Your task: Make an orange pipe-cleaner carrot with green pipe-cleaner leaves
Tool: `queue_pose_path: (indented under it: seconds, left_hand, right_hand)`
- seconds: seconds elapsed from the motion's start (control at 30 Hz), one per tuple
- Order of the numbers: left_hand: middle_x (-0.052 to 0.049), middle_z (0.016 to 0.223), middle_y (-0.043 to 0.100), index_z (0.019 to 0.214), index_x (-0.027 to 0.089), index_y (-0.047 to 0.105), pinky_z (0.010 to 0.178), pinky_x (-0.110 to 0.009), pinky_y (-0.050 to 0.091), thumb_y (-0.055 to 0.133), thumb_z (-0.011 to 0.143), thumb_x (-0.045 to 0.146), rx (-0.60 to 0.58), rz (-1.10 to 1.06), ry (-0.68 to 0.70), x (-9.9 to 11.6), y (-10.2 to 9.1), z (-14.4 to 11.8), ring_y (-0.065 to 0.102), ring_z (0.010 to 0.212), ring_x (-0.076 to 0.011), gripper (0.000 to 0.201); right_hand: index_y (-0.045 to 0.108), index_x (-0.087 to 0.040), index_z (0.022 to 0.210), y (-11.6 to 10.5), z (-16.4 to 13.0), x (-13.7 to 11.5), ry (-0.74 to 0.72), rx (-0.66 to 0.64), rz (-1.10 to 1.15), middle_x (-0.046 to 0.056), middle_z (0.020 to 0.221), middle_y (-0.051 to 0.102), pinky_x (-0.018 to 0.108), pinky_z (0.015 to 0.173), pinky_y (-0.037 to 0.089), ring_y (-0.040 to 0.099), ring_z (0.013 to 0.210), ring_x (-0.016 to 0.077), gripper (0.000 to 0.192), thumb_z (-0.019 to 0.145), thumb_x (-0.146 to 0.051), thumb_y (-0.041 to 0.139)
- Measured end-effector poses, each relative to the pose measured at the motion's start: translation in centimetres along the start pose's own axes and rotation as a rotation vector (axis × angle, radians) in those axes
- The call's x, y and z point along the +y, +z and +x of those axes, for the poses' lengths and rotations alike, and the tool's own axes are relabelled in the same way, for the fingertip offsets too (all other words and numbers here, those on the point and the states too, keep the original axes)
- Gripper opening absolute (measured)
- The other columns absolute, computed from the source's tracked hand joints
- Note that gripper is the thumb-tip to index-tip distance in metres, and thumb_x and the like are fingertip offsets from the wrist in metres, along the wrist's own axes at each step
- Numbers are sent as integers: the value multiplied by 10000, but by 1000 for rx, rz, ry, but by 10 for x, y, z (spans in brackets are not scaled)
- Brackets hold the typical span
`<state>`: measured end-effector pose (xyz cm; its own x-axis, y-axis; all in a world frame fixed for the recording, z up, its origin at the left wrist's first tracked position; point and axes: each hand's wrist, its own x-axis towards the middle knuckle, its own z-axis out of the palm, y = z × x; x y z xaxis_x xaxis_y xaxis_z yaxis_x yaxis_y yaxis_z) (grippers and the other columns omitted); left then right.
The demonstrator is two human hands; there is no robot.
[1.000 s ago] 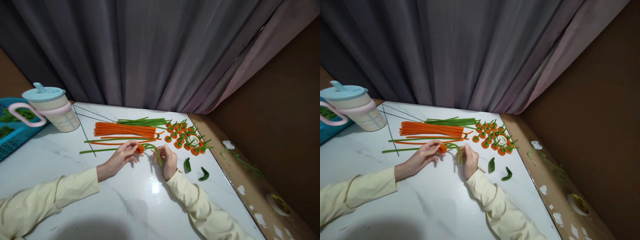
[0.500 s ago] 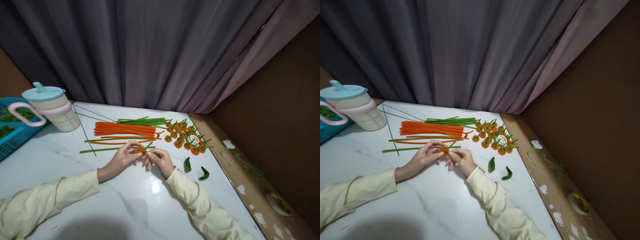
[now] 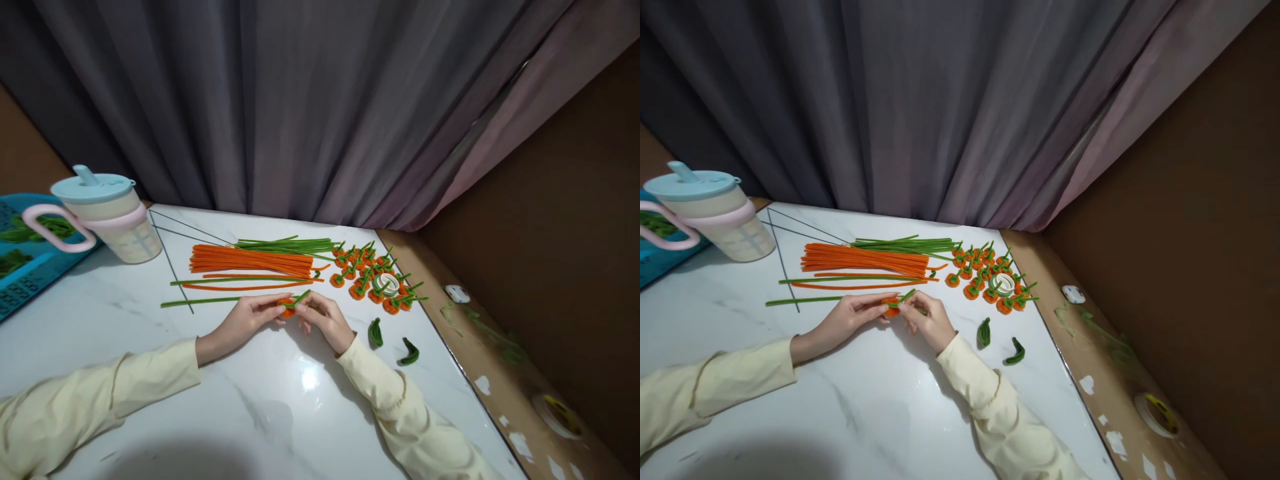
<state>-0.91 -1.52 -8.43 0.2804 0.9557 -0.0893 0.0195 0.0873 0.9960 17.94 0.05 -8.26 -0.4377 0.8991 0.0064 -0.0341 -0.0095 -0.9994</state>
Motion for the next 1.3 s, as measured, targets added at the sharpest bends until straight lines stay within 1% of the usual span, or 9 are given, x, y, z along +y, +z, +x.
queue_pose_path:
  seconds: [0.17, 0.33, 0.5, 0.7, 0.83, 0.97, 1.1, 1.2, 1.3]
  left_hand:
    - [-36, 1171, 661, 1081, 212, 691, 966, -344, 482, 606, 818, 308, 48, 225, 232, -3, -1, -5, 605, 1094, -230, 293]
    - [-45, 1117, 688, 1101, 229, 680, 875, -295, 542, 585, 850, 217, 85, 393, 561, -13, -3, -7, 655, 1004, -202, 268]
    - [-60, 1107, 688, 1197, 236, 617, 846, -273, 549, 540, 872, 122, 98, 509, 873, -21, -2, -9, 651, 988, -180, 353]
    - [-44, 990, 723, 1065, 191, 650, 714, -218, 579, 565, 862, 157, 157, 455, 747, -18, 2, -10, 698, 807, -149, 223]
    - [-74, 990, 723, 879, 174, 679, 778, -268, 565, 553, 862, 137, 102, 423, 850, -16, 2, -10, 681, 885, -171, 132]
    - [-80, 996, 722, 887, 191, 687, 773, -302, 554, 481, 881, 115, 42, 469, 812, -14, 1, -12, 671, 894, -185, 220]
    - [-105, 1004, 717, 906, 191, 687, 776, -345, 549, 451, 889, 140, -29, 466, 794, -14, 0, -14, 666, 905, -209, 242]
    - [-122, 1017, 712, 910, 187, 685, 773, -354, 546, 468, 889, 163, -48, 453, 794, -15, -1, -14, 667, 898, -214, 220]
    - [-120, 1019, 710, 936, 191, 682, 768, -348, 543, 459, 894, 143, -65, 434, 826, -17, -1, -14, 664, 898, -207, 232]
  right_hand:
    - [514, -156, 689, 0, 2, -7, 100, -112, -133, -55, 464, 479, 205, 380, 328, 411, 371, 69, 455, 712, -595, 635]
    - [484, -166, 647, -2, 2, -12, 142, -287, -193, -52, 449, 465, 201, 376, 313, 383, 349, 59, 454, 768, -596, 565]
    - [474, -176, 703, -2, 0, -18, 127, -312, -311, -74, 448, 435, 196, 401, 311, 374, 361, 62, 241, 847, -360, 533]
    - [474, -174, 650, 2, -1, -20, 29, -233, -473, -61, 473, 437, 209, 489, 331, 402, 444, 76, 178, 825, -144, 480]
    - [470, -175, 700, 4, -2, -21, 59, -217, -442, -73, 476, 434, 210, 494, 325, 392, 444, 75, 125, 820, -139, 474]
    - [460, -189, 722, 2, -5, -27, 28, -289, -467, -92, 441, 410, 199, 465, 318, 379, 413, 72, 105, 809, -136, 484]
    - [468, -189, 755, 0, -7, -31, 72, -399, -476, -65, 495, 501, 188, 435, 341, 415, 373, 60, 101, 855, -190, 451]
    - [467, -189, 763, 2, -8, -29, 113, -388, -430, -52, 523, 535, 185, 404, 339, 425, 345, 60, 105, 859, -195, 427]
    - [483, -190, 726, 5, -10, -28, 53, -335, -511, -54, 498, 538, 197, 446, 364, 437, 364, 72, 121, 819, -129, 436]
